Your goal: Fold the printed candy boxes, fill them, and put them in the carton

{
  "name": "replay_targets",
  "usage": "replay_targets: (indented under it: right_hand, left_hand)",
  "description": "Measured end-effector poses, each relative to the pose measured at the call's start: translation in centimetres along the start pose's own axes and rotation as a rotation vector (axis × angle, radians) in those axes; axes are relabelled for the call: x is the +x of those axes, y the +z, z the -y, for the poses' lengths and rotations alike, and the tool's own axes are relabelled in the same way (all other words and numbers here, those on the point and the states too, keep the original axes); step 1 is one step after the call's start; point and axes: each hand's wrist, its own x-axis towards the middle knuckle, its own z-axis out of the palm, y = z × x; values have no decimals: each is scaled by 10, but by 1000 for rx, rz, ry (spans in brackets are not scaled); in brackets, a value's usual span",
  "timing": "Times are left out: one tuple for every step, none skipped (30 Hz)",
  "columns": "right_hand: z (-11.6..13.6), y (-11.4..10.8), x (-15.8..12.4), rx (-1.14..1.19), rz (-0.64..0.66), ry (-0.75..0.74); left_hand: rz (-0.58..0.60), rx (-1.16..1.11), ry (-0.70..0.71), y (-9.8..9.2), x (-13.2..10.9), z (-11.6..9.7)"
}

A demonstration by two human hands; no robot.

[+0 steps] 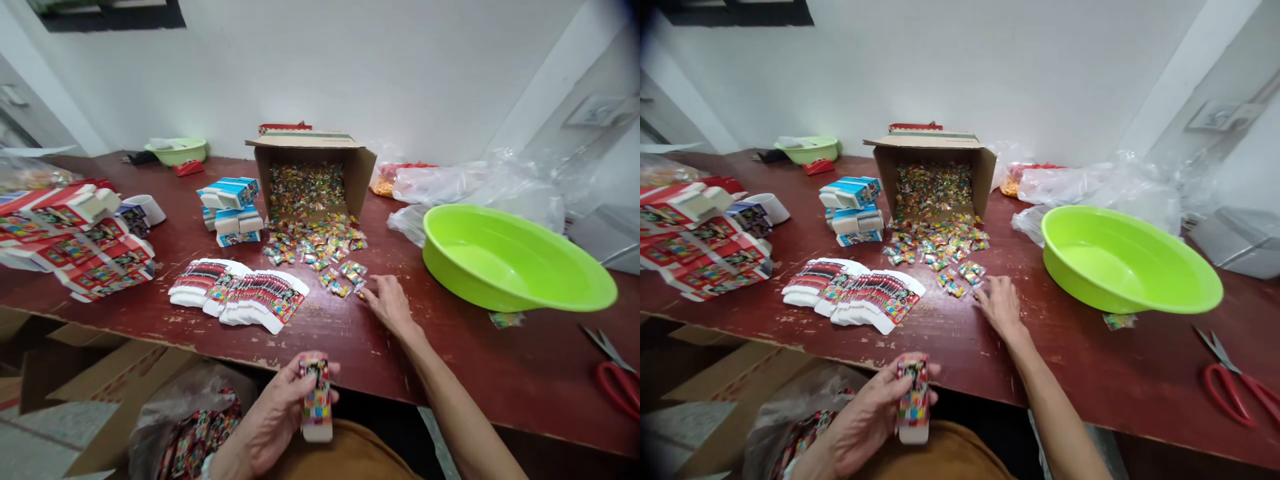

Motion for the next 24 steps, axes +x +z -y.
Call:
replay_targets:
  right_hand:
    - [-11,0,3,-84,15,67]
    - [-19,0,5,-128,43,107]
    - [-24,1,5,-137,75,117]
    - [-27,2,4,-123,101,106]
    - [-26,3,1,-101,117,88]
    - [-23,4,-2,-82,129,70]
    - [-18,4,-6,-72,141,57]
    - [-11,3,-11,-44,156,41]
    - [-1,2,-18,27,181,23]
    - [11,1,-25,144,226,-1]
    - [24,0,-34,294,286,-31]
    - [38,-1,-42,480,364,-69]
    - [52,-2,-50,629,450,-116]
    - [66,-3,-58,713,501,-170]
    - [78,-3,-64,743,517,-232]
    - [89,-3,-68,739,508,-286]
    - [97,-2,-70,721,486,-327]
    - [102,-1,-71,706,466,-351]
    - [106,0,-71,697,462,-358]
    - [108,0,-69,688,476,-357]
    - [110,0,-67,676,502,-352]
    - [111,-1,-65,660,532,-347]
    - [111,-2,-63,643,561,-345]
    - [112,-3,-61,637,584,-341]
  left_hand:
    - [16,36,-20,-9,-5,2]
    - [21,90,-21,-19,-9,2]
    - [16,166,-7,-30,-14,0]
    - [6,264,12,-41,-18,-3]
    - [-1,382,12,-53,-23,-7]
    - [0,516,-9,-62,-27,-12]
    - [16,646,-62,-71,-31,-18]
    - [38,759,-119,-76,-35,-23]
    - [64,840,-162,-80,-38,-28]
    - [84,874,-180,-80,-40,-32]
    - [86,856,-166,-79,-41,-34]
    - [79,796,-129,-75,-40,-36]
    - [67,716,-84,-70,-39,-37]
    - [61,635,-43,-64,-37,-37]
    - [64,570,-8,-57,-35,-36]
    - [73,529,27,-50,-32,-36]
    - [86,512,61,-44,-30,-35]
    - [91,510,100,-38,-27,-34]
    - [84,513,138,-32,-25,-33]
    - [71,519,168,-28,-23,-33]
    - [54,528,192,-24,-21,-32]
    - [36,536,210,-21,-20,-32]
    - [22,543,225,-19,-18,-32]
    - [12,548,236,-17,-17,-32]
